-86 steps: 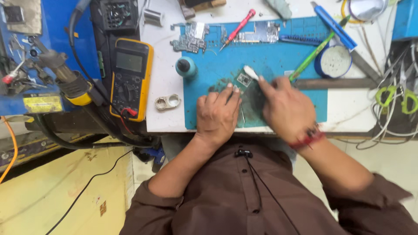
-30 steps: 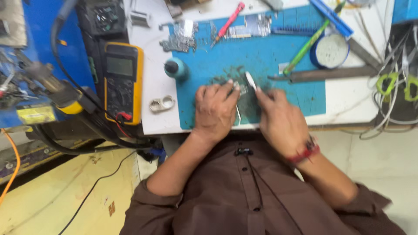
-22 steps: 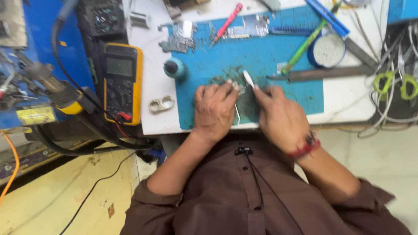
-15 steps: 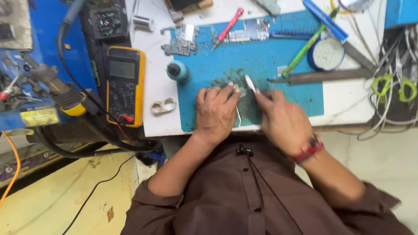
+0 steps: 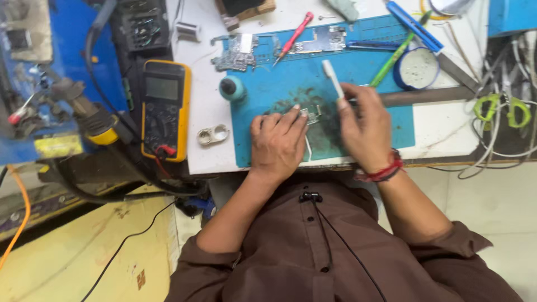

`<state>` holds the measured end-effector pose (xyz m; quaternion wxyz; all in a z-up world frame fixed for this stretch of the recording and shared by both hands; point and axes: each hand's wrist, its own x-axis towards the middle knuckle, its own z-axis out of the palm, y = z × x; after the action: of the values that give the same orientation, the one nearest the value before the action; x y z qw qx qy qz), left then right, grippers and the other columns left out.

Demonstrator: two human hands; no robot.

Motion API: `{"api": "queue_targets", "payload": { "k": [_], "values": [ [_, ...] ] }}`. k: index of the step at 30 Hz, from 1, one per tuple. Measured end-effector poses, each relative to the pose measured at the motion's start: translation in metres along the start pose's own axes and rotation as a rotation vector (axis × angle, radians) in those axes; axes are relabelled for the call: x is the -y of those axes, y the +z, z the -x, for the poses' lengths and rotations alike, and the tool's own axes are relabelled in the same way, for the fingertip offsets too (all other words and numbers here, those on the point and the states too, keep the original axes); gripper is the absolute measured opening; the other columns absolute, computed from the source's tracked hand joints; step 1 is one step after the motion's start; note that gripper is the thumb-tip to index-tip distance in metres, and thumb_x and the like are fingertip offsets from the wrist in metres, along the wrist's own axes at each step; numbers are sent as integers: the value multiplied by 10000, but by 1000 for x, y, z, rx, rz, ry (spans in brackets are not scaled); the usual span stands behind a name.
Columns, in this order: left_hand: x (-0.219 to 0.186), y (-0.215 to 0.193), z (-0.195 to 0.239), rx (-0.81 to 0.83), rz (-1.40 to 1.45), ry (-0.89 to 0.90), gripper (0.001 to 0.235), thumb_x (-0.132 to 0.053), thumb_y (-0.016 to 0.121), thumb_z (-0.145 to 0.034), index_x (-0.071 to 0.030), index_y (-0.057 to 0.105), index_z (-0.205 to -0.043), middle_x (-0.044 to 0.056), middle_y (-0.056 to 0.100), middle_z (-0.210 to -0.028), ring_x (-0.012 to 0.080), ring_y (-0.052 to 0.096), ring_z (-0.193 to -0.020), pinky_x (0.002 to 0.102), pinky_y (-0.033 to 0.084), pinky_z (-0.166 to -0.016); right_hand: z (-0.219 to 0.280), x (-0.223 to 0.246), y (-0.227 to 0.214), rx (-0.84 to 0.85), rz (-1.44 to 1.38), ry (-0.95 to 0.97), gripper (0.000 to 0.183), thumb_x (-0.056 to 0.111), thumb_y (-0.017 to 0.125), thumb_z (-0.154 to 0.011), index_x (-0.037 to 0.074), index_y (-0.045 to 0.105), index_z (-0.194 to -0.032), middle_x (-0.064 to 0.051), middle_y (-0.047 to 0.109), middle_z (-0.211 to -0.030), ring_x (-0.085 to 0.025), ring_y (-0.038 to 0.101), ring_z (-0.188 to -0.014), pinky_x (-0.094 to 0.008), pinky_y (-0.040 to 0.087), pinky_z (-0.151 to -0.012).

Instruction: The person cleans a small circuit board on a blue mat using a white brush and a liquid from a small bottle. They repeatedly apply the liquid and scrub the board surface, occasionally repositioning the board and the bottle.

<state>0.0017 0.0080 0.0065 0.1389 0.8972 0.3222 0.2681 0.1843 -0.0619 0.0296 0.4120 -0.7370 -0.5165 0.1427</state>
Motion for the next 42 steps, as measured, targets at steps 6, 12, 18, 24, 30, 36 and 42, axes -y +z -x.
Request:
{"api": "queue_targets", "payload": {
  "k": [6,12,18,24,30,36,42],
  "values": [
    [3,-7,19,-324,285,-23,353,-179,827,-933,-155,616,-1216,47,603,-1183,234,574,-1097,380,420,-1006,15,3,-17,75,70,117,286,162,735,-981,42,685,-1236,-125,658,-956,-243,652,-741,-354,503,-666],
    [40,-32,-4,-428,193,-332,782,-210,863,-866,70,381,-1415,228,506,-1312,355,508,-1202,438,405,-1044,27,5,-8,86,150,2,302,212,774,-963,72,704,-1222,-106,669,-939,-261,657,-740,-370,506,-649],
    [47,-43,-47,-220,209,-342,482,-184,862,-890,-37,633,-1288,150,703,-1178,354,678,-1117,440,527,-989,24,3,-3,16,161,-48,306,211,783,-938,72,709,-1200,-95,691,-965,-254,661,-709,-365,511,-618],
    [54,-4,-133,-193,258,-180,556,-167,871,-836,-62,592,-1306,170,699,-1143,387,694,-1040,456,547,-898,29,2,-3,4,145,-75,316,213,797,-925,68,711,-1193,-91,688,-947,-257,665,-715,-370,513,-626],
    [62,20,-170,-126,229,-247,637,-197,895,-840,-61,525,-1341,164,696,-1130,396,687,-992,463,531,-848,26,1,-7,37,105,4,322,212,799,-901,66,715,-1175,-88,702,-933,-238,659,-643,-364,514,-585],
    [68,0,-114,-354,282,-157,558,-108,805,-967,-38,487,-1420,169,658,-1296,308,695,-1141,391,568,-977,26,5,-9,40,95,-46,334,207,797,-903,70,708,-1194,-97,704,-984,-262,696,-748,-371,531,-629],
    [83,-23,-64,-149,-7,-363,676,-221,800,-892,32,485,-1434,212,659,-1258,392,582,-1189,474,422,-1066,11,15,-5,185,52,-208,397,185,765,-899,77,650,-1264,-129,678,-1254,-274,725,-839,-382,572,-695]
  ]
}}
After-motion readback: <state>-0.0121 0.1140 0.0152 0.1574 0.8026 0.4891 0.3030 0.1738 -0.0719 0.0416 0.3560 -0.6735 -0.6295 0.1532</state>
